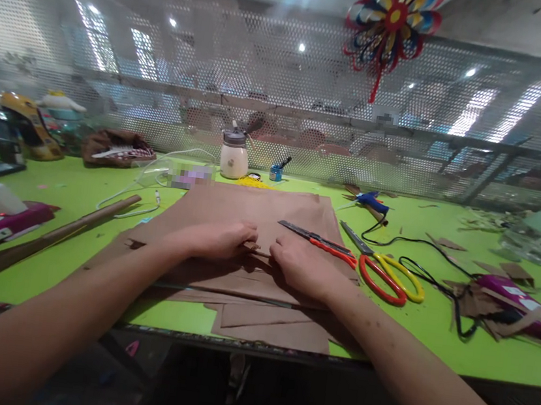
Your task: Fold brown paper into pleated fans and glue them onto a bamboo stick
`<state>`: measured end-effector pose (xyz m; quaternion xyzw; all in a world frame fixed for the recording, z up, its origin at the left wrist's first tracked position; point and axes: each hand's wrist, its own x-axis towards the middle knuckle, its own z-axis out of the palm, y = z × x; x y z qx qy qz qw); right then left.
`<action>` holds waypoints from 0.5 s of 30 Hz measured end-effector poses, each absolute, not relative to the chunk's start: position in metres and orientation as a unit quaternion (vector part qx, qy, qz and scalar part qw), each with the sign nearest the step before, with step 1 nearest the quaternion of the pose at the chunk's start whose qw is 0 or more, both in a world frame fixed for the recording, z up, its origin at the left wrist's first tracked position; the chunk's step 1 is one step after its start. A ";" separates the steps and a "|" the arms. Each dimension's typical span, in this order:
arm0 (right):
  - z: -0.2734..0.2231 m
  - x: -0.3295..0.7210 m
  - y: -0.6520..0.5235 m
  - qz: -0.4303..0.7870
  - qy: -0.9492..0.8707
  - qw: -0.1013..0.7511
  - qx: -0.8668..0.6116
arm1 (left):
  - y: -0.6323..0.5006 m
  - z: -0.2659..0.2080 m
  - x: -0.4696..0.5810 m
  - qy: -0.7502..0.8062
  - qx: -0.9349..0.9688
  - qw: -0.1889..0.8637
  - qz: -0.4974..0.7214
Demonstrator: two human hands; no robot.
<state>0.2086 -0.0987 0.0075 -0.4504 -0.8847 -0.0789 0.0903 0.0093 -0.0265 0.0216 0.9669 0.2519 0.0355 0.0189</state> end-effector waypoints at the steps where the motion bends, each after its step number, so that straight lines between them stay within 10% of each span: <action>1: 0.008 0.208 -0.100 -0.087 -0.885 0.086 -0.449 | -0.028 0.023 0.009 0.250 0.968 0.010 0.028; 15: 0.007 0.203 -0.103 -0.163 -0.898 0.063 -0.405 | -0.032 0.023 0.012 0.268 0.962 0.037 0.043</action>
